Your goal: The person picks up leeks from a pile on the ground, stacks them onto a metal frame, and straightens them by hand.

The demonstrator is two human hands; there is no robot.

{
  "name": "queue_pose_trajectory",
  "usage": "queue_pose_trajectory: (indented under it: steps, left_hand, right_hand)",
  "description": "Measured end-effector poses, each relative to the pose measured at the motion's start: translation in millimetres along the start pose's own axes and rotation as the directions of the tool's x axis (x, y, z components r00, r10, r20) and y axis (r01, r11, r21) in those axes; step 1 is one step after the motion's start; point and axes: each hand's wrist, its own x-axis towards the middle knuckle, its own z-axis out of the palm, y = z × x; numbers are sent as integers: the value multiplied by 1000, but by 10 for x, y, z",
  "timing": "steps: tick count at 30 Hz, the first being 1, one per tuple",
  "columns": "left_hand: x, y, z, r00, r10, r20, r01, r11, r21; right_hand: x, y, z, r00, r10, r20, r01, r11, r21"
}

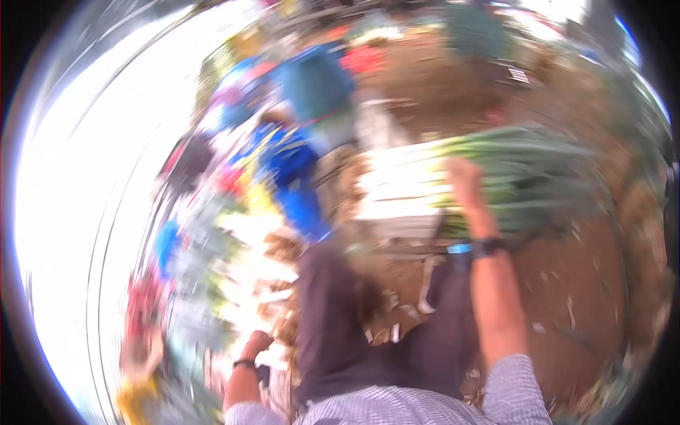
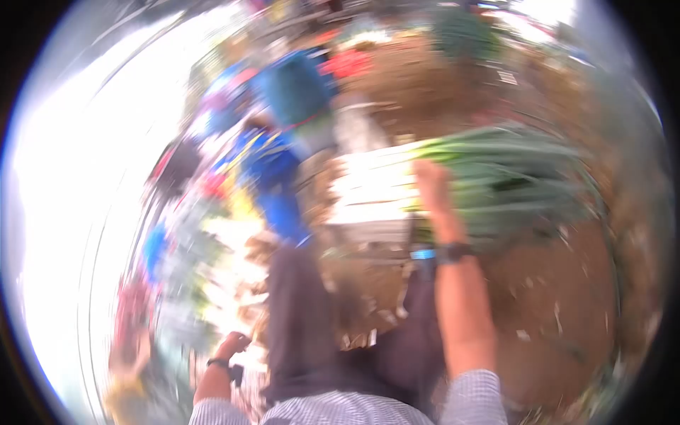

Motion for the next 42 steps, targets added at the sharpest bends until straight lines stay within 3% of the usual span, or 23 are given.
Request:
queue_pose_trajectory:
  steps: [1, 2, 5, 8, 9, 11, 13, 15, 17, 19, 22, 25, 26, 27, 29, 31, 35, 36, 37, 39, 40, 41, 42]
  left_hand:
    - [-55, -339, 374, 999, 30, -41, -33, 996, -86]
    - [-330, -456, 635, 998, -53, -29, 46, 979, -199]
    - [-615, -700, 1233, 988, -134, 71, 151, 918, -367]
    - [-669, -770, 1663, 982, -123, 140, 151, 965, -215]
    - [-623, -834, 1834, 984, -106, 141, 132, 973, -188]
    - [62, -1417, 2487, 890, 449, 75, -453, 857, 243]
    - [-226, -669, 1799, 996, -16, 83, 42, 947, -318]
    - [442, -907, 1996, 863, 503, -50, -487, 854, 184]
    - [185, -170, 1258, 971, 154, -182, -195, 951, -238]
    - [618, -175, 1222, 901, 341, -269, -417, 852, -317]
    - [791, -22, 1075, 882, 407, -237, -457, 862, -218]
    - [705, 29, 803, 901, 353, -251, -433, 735, -521]
    - [896, 2, 792, 743, 580, -334, -497, 812, 306]
    - [1034, -61, 806, 804, 306, -510, -377, 925, -38]
    - [1222, -32, 500, 802, -332, -497, -150, 693, -706]
    - [1474, -54, 124, 675, -483, -557, -145, 653, -743]
    - [1782, -32, -422, 781, -562, -270, 39, 476, -878]
    - [2079, -166, -257, 689, -618, -379, 84, 587, -805]
    - [2411, -398, -63, 747, -619, -240, -2, 359, -933]
    - [2868, -700, 142, 723, -673, -157, 204, 426, -881]
    - [2727, -757, 59, 842, -420, -337, 189, 817, -545]
    - [2459, -762, -129, 926, -95, -365, 72, 994, -76]
    - [2298, -733, -271, 948, 213, -236, -106, 911, 399]
  right_hand:
    - [40, -107, -38, 998, 43, 53, -44, 999, 18]
    - [87, -195, 36, 990, -137, -17, 133, 981, -141]
    - [214, -822, 75, 968, 136, 213, -135, 991, -21]
    - [309, -637, 392, 977, -98, 188, 111, 992, -58]
    - [320, -598, 467, 977, -41, 208, 57, 996, -69]
    - [340, -693, 536, 963, 45, 267, -32, 998, -52]
    - [349, -636, 600, 951, 92, 295, -91, 996, -17]
    - [379, -527, 630, 946, 114, 303, -108, 993, -36]
    - [401, -450, 643, 936, 170, 309, -150, 985, -88]
    - [430, -241, 641, 933, 176, 315, -154, 984, -93]
    - [482, -68, 597, 917, 243, 315, -214, 969, -123]
    - [489, -197, 614, 934, 234, 271, -178, 960, -214]
    - [487, -185, 621, 935, 229, 272, -171, 961, -219]
    - [477, -167, 614, 929, 242, 279, -177, 955, -239]
    - [443, -156, 602, 920, 270, 285, -187, 940, -286]
    - [395, -21, 553, 923, 262, 280, -172, 935, -309]
    - [259, 136, 314, 891, 347, 293, -218, 892, -395]
    - [214, 90, 274, 889, 353, 292, -211, 881, -424]
    - [183, 53, 242, 887, 358, 292, -202, 869, -452]
    - [144, 58, 195, 878, 360, 314, -195, 870, -452]
    - [134, 25, 214, 876, 344, 337, -185, 886, -424]
    - [140, 3, 230, 877, 324, 355, -174, 903, -393]
    - [151, 17, 257, 872, 353, 340, -201, 890, -409]
